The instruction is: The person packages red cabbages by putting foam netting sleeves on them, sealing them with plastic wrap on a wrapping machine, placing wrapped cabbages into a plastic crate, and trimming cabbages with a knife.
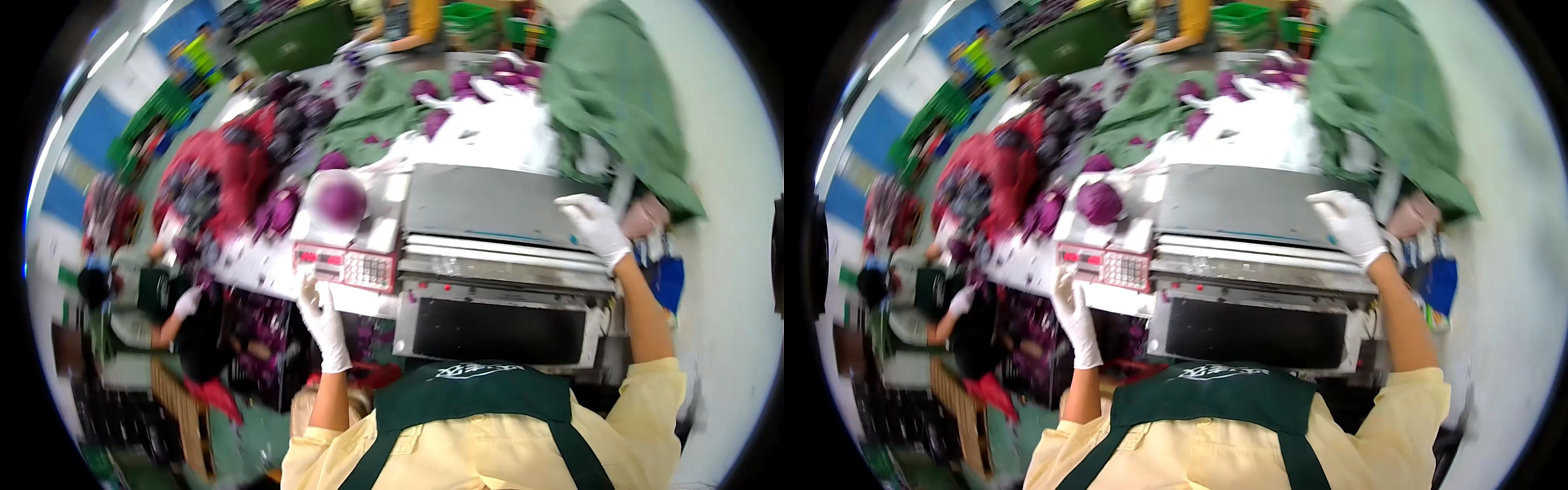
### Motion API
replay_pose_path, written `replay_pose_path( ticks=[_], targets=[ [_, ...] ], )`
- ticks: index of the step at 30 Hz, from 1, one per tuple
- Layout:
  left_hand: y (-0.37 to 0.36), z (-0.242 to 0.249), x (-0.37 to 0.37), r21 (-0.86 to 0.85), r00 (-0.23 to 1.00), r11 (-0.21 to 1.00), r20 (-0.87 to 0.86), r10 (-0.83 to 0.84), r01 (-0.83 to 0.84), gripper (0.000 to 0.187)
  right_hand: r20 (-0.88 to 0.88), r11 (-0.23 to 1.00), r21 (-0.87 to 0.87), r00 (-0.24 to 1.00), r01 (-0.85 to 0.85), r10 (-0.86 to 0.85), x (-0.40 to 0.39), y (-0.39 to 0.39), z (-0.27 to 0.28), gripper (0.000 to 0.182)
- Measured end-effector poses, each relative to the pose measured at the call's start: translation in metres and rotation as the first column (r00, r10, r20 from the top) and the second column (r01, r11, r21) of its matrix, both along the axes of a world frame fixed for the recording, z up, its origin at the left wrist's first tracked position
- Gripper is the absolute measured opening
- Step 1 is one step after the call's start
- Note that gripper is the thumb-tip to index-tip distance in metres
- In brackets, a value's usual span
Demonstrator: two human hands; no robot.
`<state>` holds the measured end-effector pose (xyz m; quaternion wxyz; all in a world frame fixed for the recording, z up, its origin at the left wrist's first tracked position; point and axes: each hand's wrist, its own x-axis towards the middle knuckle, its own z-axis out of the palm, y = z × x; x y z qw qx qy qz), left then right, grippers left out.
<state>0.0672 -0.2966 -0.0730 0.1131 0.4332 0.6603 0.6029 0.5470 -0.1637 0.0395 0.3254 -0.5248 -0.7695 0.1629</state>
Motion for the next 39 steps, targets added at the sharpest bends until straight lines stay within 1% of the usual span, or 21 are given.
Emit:
replay_pose_path(
  ticks=[4,6,8,10,11,12,15,18,19,20,23,26,27,28,30,32,34,36,37,38,39],
  targets=[
    [-0.058,0.014,0.012,0.06,0.974,0.998,0.228,0.012,-0.026,0.044,0.172,0.975,0.22,0.984,0.014,-0.053,0.019,0.063,-0.016,0.023],
    [-0.075,0.008,0.014,0.041,0.97,0.998,0.24,0.046,-0.058,0.043,0.431,0.916,0.402,0.886,-0.019,-0.171,0.04,0.102,-0.03,0.049],
    [-0.082,-0.002,0.016,0.008,0.954,0.995,0.285,0.09,-0.096,0.041,0.493,0.94,0.327,0.832,0.093,-0.254,0.037,0.122,-0.029,0.062],
    [-0.08,-0.014,0.015,-0.026,0.942,0.993,0.315,0.115,-0.113,0.039,0.652,0.949,0.313,0.719,0.031,-0.239,0.036,0.135,-0.026,0.074],
    [-0.078,-0.02,0.014,-0.041,0.94,0.992,0.317,0.127,-0.12,0.039,0.67,0.935,0.353,0.698,-0.001,-0.252,0.034,0.141,-0.032,0.059],
    [-0.073,-0.024,0.013,-0.056,0.938,0.99,0.319,0.139,-0.128,0.039,0.671,0.937,0.349,0.7,-0.01,-0.243,0.034,0.145,-0.037,0.059],
    [-0.055,-0.029,0.01,-0.072,0.945,0.99,0.295,0.139,-0.123,0.035,0.684,0.932,0.319,0.722,-0.169,-0.104,0.036,0.159,-0.051,0.014],
    [-0.034,-0.027,0.005,-0.115,0.959,0.988,0.252,0.13,-0.104,0.032,0.575,0.927,0.332,0.817,-0.173,-0.053,0.034,0.169,-0.057,0.019],
    [-0.022,-0.025,0.004,-0.115,0.952,0.99,0.285,0.111,-0.081,0.032,0.626,0.902,0.378,0.775,-0.207,-0.084,0.029,0.168,-0.051,0.034],
    [-0.011,-0.023,0.004,-0.114,0.944,0.992,0.318,0.092,-0.058,0.033,0.629,0.901,0.379,0.773,-0.211,-0.084,0.019,0.168,-0.047,0.034],
    [0.007,-0.034,0.015,-0.031,0.947,0.999,0.322,-0.012,0.024,0.033,0.796,0.879,0.377,0.588,-0.291,-0.147,0.016,0.177,-0.059,0.062],
    [0.008,-0.021,0.02,-0.05,0.92,0.989,0.376,-0.113,0.142,0.031,0.845,0.945,0.224,0.53,-0.239,-0.067,0.018,0.167,-0.083,0.024],
    [0.004,-0.015,0.021,-0.057,0.921,0.986,0.368,-0.127,0.159,0.03,0.758,0.899,0.334,0.648,-0.283,-0.078,0.012,0.163,-0.083,0.005],
    [-0.002,-0.012,0.021,-0.064,0.922,0.982,0.36,-0.141,0.175,0.03,0.761,0.893,0.335,0.646,-0.302,-0.067,0.008,0.159,-0.08,0.005],
    [-0.013,-0.009,0.019,-0.146,0.972,0.983,0.224,-0.074,0.109,0.028,0.615,0.962,0.241,0.787,-0.129,-0.049,0.0,0.148,-0.067,0.005],
    [-0.014,-0.021,0.015,-0.169,0.995,0.985,-0.087,-0.044,0.029,0.032,0.471,0.87,0.424,0.882,-0.251,0.025,-0.024,0.125,-0.033,0.013],
    [-0.002,-0.019,0.014,-0.196,0.927,0.978,-0.347,-0.14,0.075,0.034,0.363,0.788,0.585,0.931,-0.194,-0.041,-0.055,0.09,0.008,0.016],
    [0.015,-0.025,0.016,-0.224,0.847,0.952,-0.446,-0.289,0.207,0.037,0.141,0.79,0.603,0.99,-0.109,0.029,-0.073,0.058,0.038,0.018],
    [0.023,-0.041,0.014,-0.242,0.797,0.954,-0.535,-0.282,0.175,0.04,-0.124,0.86,0.506,0.982,-0.06,0.142,-0.08,0.043,0.042,0.021],
    [0.029,-0.059,0.008,-0.259,0.738,0.956,-0.617,-0.275,0.14,0.042,-0.121,0.854,0.515,0.98,-0.075,0.159,-0.085,0.026,0.048,0.021],
    [0.027,-0.062,-0.004,-0.337,0.761,0.941,-0.618,-0.196,-0.031,0.045,-0.287,0.899,0.437,0.946,-0.007,0.147,-0.089,0.009,0.058,0.022]
  ],
)
